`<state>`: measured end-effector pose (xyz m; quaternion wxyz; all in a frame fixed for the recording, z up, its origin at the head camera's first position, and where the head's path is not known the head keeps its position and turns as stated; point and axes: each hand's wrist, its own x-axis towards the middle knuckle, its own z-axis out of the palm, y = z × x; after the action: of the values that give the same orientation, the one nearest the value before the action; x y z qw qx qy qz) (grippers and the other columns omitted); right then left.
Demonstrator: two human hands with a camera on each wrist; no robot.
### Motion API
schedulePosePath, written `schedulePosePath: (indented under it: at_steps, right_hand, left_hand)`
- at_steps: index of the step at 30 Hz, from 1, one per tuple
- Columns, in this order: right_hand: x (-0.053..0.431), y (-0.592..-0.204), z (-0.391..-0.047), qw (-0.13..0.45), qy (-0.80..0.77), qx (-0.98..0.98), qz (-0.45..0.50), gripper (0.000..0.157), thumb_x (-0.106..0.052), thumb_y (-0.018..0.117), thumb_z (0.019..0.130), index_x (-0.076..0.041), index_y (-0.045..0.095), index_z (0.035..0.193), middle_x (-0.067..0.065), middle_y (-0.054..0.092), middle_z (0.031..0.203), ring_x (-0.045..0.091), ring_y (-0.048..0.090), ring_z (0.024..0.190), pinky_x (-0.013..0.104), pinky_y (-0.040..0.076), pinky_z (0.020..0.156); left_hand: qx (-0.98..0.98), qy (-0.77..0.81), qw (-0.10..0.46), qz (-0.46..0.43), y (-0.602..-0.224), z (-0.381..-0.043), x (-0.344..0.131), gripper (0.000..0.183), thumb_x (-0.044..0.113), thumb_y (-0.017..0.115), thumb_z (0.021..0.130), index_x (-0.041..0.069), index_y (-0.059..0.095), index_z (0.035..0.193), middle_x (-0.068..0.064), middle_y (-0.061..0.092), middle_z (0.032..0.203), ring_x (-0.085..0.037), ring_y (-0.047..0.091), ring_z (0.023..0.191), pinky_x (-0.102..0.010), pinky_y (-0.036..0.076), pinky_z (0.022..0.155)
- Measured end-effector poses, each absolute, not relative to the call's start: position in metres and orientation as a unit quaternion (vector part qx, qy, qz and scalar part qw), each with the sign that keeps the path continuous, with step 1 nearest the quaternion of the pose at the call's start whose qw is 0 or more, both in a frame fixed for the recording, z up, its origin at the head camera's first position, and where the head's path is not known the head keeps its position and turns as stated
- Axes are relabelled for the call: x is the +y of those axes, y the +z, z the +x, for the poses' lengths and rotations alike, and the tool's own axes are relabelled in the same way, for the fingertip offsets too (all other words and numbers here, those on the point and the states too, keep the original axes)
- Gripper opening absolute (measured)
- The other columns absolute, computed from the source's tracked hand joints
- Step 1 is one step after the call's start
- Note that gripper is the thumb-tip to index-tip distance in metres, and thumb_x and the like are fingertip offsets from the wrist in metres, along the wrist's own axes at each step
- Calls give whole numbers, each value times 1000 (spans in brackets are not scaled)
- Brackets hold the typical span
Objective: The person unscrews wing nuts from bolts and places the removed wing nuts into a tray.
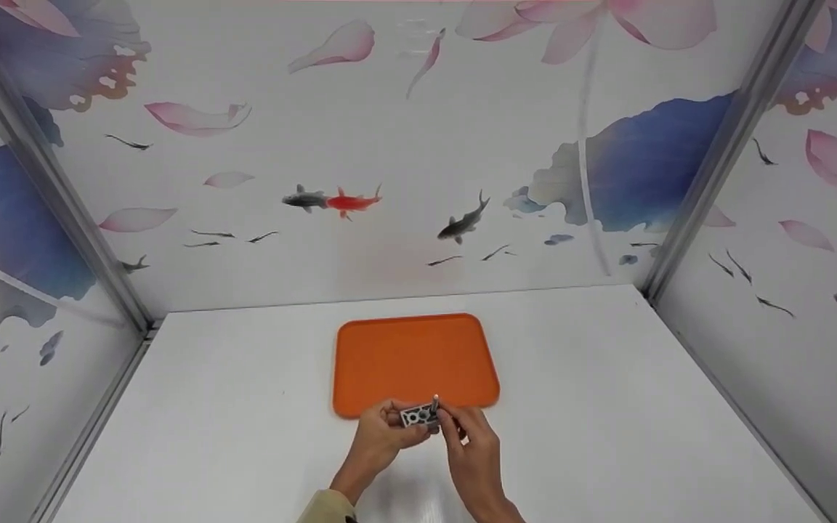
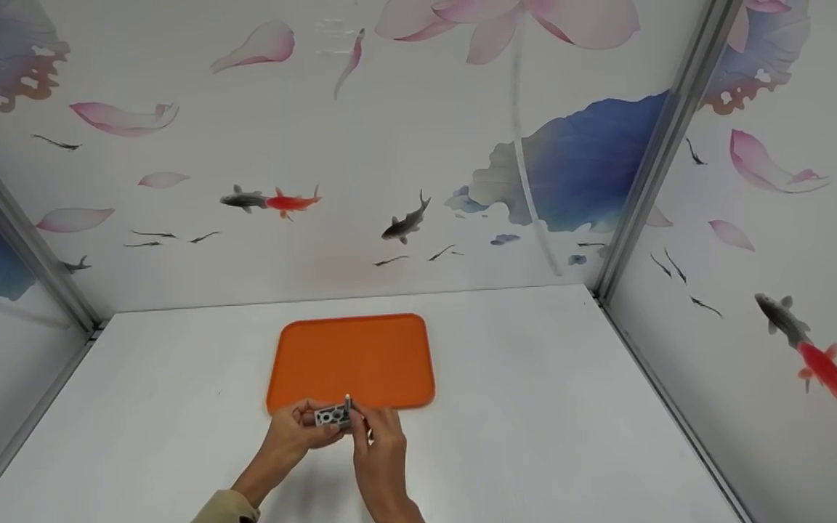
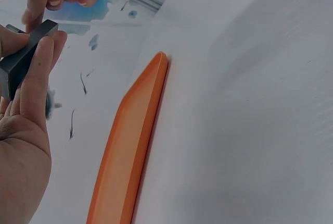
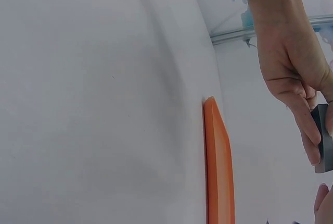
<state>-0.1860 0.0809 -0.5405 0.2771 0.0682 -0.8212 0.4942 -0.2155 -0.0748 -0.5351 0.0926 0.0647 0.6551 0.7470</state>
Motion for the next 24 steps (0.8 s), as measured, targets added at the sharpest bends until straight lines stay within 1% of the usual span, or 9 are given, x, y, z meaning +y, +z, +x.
schedulePosePath:
  at_steps: [5,12,19,24]
  right_hand:
    - [81,-540,-186,263,505,-819,66,20,-18,67,93,-13,75,111,-6,65,91,-2,50,76,16,51,61]
    - [79,-541,-188,291,498,-812,87,21,-13,74,87,-9,75,107,-8,59,82,-3,49,72,16,50,58]
    - [79,-541,-190,278,499,-817,79,18,-12,74,87,-12,74,105,-9,58,82,-3,48,73,15,51,61]
    - [79,-540,-191,276,498,-818,83,15,-10,73,88,-13,73,103,-8,59,81,-3,49,74,16,51,61]
  left_hand:
    - [669,735,90,61,-535,-216,-74,37,-5,75,79,-8,60,113,-13,74,103,-20,73,96,-33,65,84]
    - [676,729,79,69,-533,-216,-74,41,2,79,80,-8,61,115,-14,75,103,-18,74,94,-29,65,82]
    - [672,732,81,72,-534,-215,-75,39,3,78,81,-8,61,114,-11,75,100,-16,73,94,-30,65,83]
    - [662,741,85,72,-534,-216,-75,38,0,78,81,-10,60,114,-11,74,100,-17,73,94,-32,65,83]
